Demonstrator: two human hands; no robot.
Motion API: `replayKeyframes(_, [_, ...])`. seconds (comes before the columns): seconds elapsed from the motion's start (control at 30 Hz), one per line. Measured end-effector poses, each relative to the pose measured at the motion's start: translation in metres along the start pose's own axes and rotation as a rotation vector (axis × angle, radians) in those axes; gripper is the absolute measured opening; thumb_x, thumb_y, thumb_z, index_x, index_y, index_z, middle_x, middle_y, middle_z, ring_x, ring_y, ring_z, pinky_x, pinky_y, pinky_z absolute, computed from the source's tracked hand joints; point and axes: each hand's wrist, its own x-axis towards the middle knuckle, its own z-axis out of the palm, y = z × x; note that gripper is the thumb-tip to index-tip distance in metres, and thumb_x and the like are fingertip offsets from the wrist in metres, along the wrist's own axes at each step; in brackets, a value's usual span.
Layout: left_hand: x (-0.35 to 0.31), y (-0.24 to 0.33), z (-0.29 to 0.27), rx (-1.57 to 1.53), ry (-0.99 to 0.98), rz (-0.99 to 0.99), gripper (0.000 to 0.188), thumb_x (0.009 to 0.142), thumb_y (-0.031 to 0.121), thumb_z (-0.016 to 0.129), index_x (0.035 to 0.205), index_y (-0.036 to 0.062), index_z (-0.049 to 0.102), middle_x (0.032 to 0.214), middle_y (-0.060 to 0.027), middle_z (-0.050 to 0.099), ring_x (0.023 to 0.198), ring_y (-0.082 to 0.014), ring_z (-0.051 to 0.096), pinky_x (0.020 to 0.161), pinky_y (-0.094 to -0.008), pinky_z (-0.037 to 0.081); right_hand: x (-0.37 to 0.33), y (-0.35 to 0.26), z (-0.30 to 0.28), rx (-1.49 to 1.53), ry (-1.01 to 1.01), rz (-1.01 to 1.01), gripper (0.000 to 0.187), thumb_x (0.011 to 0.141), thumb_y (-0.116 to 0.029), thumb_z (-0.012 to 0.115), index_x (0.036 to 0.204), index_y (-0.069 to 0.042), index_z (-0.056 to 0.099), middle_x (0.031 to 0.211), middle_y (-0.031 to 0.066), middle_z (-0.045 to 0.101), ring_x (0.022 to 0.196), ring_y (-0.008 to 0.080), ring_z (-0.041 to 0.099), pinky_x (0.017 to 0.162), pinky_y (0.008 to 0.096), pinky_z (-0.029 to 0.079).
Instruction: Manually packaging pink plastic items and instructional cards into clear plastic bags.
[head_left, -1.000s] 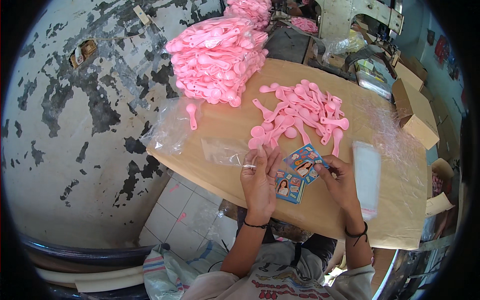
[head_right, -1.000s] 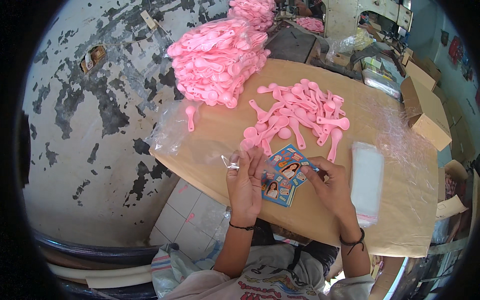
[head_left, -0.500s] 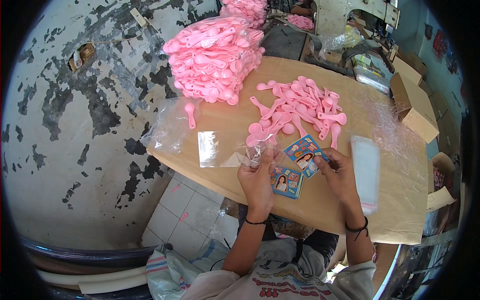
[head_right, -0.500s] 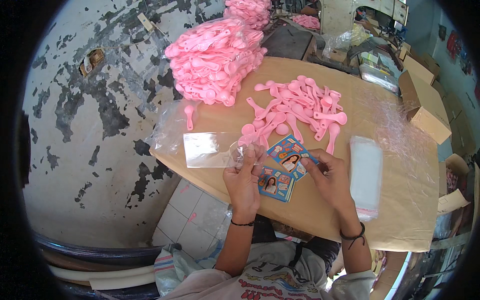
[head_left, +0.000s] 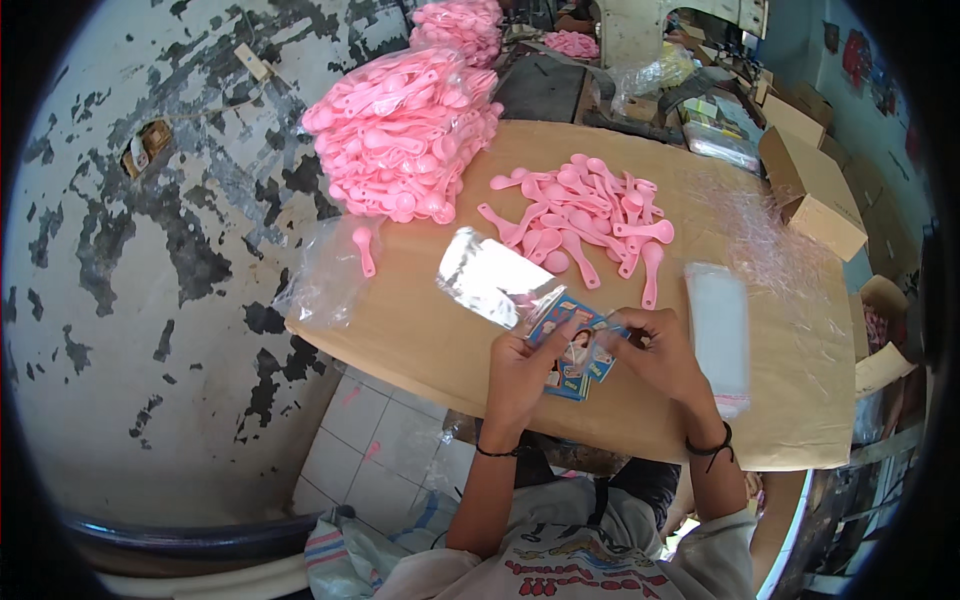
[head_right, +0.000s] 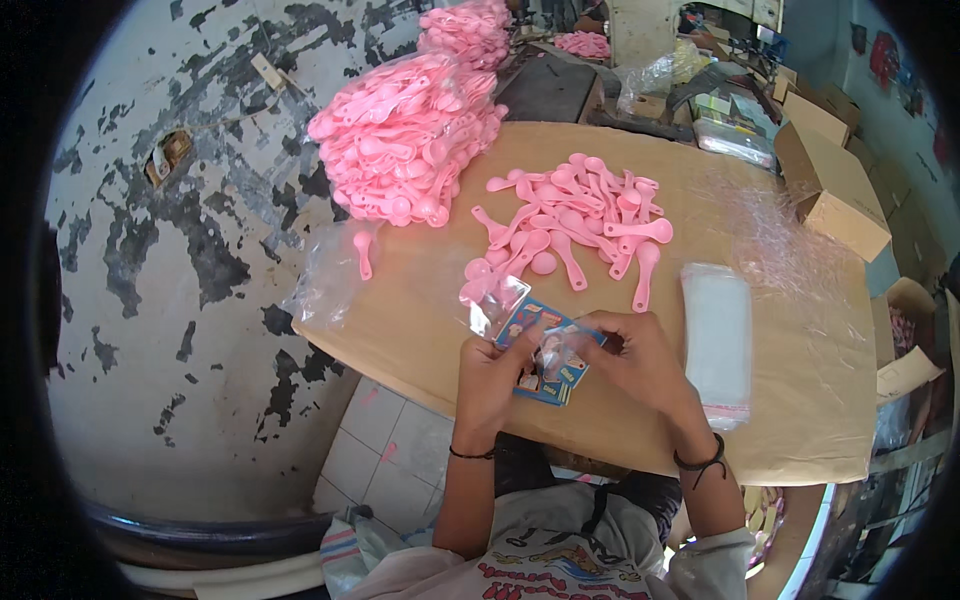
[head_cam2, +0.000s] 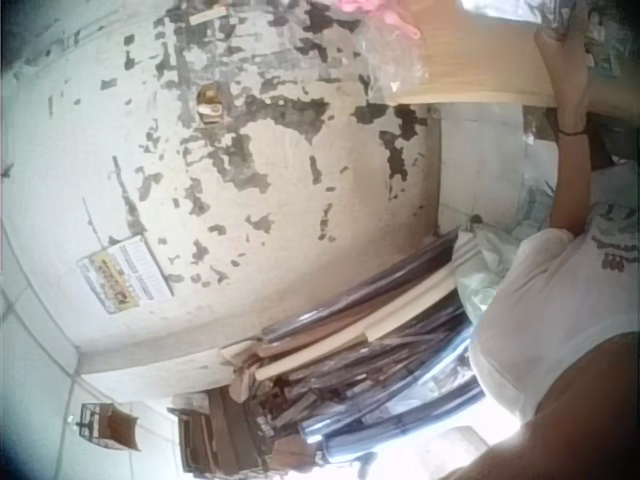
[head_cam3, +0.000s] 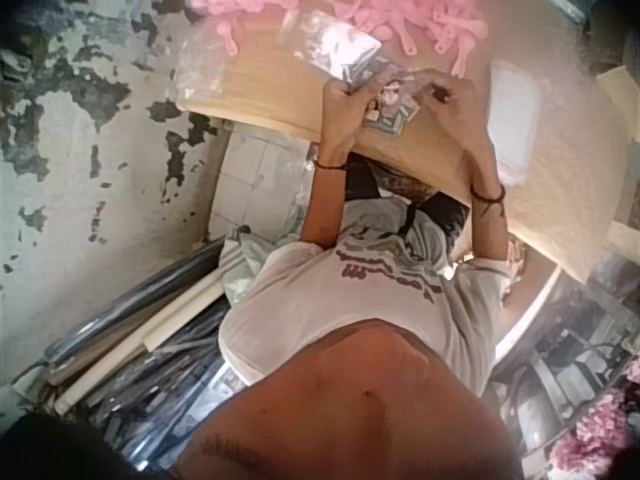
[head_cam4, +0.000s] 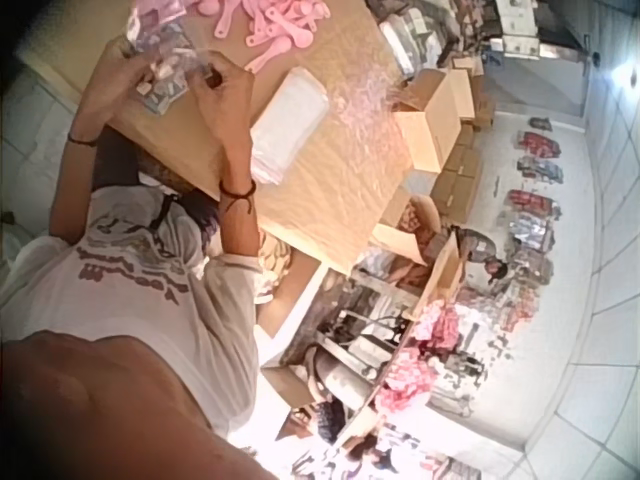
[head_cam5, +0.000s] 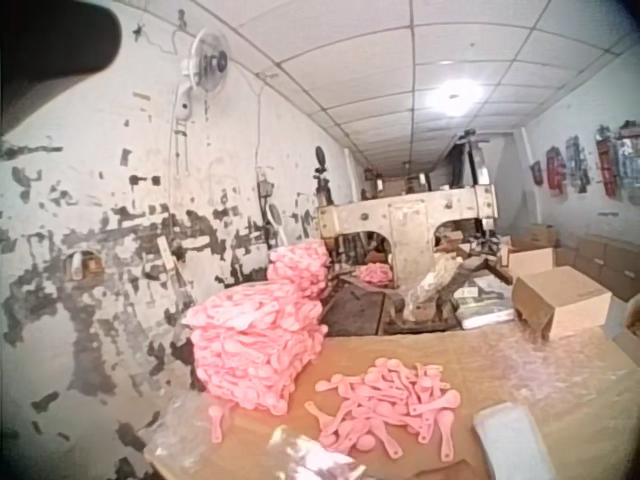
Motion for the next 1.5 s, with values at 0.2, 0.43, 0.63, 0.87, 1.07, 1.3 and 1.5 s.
replayKeyframes(0.2, [-0.003,-0.027,0.011,0.165,-0.245,0.174,0.051,0.087,0.012,0.071,0.132,-0.0016,0.051,0.106,-0.0057,0.066,0.088,-0.0059,0.061,0.066,-0.0200,0.050,0.001,0.014,0.023,0.458,0.108,-0.081,0.021,0.089,-0.009,0.067,0.108,0.001,0.068,0.078,-0.0039,0.062,0.063,0.0014,0.046,0.054,0.0216,0.039])
replayKeyframes(0.43, [-0.003,-0.007,0.015,-0.408,-0.165,0.251,0.050,0.103,0.036,0.041,0.139,0.0001,0.036,0.137,-0.0195,0.047,0.127,-0.0253,0.048,0.106,-0.0420,0.040,-0.005,-0.008,0.013,0.408,-0.024,0.165,0.021,0.090,-0.020,0.070,0.095,0.000,0.066,0.077,-0.0042,0.059,0.066,0.0020,0.049,0.057,0.0219,0.041])
replayKeyframes(0.63, [0.002,-0.036,0.004,-0.105,-0.440,0.289,0.055,0.081,0.005,0.071,0.129,0.0010,0.044,0.129,-0.0187,0.054,0.129,-0.0315,0.047,0.108,-0.0412,0.037,-0.006,-0.009,0.019,0.383,0.016,0.099,0.019,0.091,-0.019,0.067,0.089,-0.001,0.067,0.076,0.0003,0.060,0.065,0.0045,0.050,0.058,0.0238,0.044])
replayKeyframes(0.87, [0.004,-0.020,-0.003,-0.333,-0.213,0.379,0.048,0.087,0.007,0.062,0.131,0.0070,0.044,0.134,-0.0170,0.050,0.134,-0.0368,0.039,0.116,-0.0524,0.023,0.016,0.011,-0.035,-0.608,0.108,0.040,0.024,0.088,-0.022,0.065,0.101,-0.002,0.063,0.091,0.0202,0.061,0.082,0.0306,0.063,0.072,0.0402,0.052])
replayKeyframes(1.07, [0.001,-0.024,-0.001,-0.249,-0.222,0.379,0.053,0.088,0.002,0.060,0.136,0.0052,0.040,0.140,-0.0201,0.044,0.135,-0.0370,0.038,0.115,-0.0524,0.025,0.021,0.033,-0.035,-0.901,0.068,0.178,0.029,0.086,-0.016,0.062,0.108,0.001,0.055,0.096,0.0246,0.058,0.096,0.0404,0.060,0.081,0.0472,0.051])
replayKeyframes(1.3, [-0.002,-0.013,-0.009,-0.304,-0.129,0.342,0.051,0.084,-0.005,0.062,0.130,0.0056,0.041,0.138,-0.0228,0.046,0.131,-0.0332,0.044,0.110,-0.0462,0.036,-0.018,-0.012,-0.054,-0.383,0.201,-0.040,0.026,0.090,-0.006,0.058,0.114,0.004,0.055,0.099,0.0202,0.066,0.088,0.0297,0.066,0.076,0.0375,0.051])
replayKeyframes(1.5, [0.000,-0.024,0.005,-0.354,-0.198,0.247,0.061,0.088,0.003,0.062,0.142,0.0066,0.034,0.143,-0.0181,0.043,0.135,-0.0365,0.038,0.113,-0.0515,0.031,-0.047,-0.053,-0.055,-0.250,0.195,-0.116,0.017,0.090,-0.003,0.060,0.106,0.002,0.063,0.090,0.0117,0.066,0.079,0.0174,0.063,0.069,0.0277,0.048])
